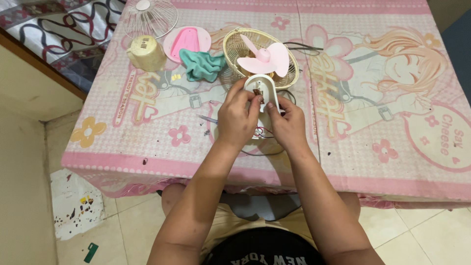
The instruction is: The person reassembles a small electric fan on a table. They attach the motor to the fan cage, secure it with a screwdriver, and then fit the base and control housing, aligning internal wires and tightening screws.
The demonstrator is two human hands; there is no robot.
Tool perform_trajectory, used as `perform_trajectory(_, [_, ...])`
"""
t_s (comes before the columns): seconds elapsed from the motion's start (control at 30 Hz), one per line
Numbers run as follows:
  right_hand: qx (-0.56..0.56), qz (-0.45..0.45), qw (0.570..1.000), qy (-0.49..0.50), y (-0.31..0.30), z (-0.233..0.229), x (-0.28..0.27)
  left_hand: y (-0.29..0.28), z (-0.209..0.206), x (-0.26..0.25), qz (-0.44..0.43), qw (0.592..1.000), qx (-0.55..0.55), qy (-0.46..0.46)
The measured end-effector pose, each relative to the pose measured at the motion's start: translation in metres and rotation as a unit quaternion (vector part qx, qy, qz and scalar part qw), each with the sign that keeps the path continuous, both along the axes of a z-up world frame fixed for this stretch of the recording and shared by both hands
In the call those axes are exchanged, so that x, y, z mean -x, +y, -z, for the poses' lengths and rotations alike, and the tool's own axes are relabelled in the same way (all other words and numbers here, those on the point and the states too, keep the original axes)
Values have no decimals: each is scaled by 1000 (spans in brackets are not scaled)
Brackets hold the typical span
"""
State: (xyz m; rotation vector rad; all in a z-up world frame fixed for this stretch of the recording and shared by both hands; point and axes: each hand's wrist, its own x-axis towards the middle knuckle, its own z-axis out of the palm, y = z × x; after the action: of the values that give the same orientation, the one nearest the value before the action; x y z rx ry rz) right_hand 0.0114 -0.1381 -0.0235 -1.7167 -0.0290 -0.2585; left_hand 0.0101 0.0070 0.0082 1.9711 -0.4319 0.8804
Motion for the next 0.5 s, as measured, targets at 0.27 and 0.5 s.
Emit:
perform_trajectory(0.27, [-1,-4,1000,14,2,-5,-1,1,-9,-3,-2,997,-71,23])
perform_trajectory(0.5, [-14,-37,999,-6,6,-10,0,-2,-12,-1,-14,998,-52,37])
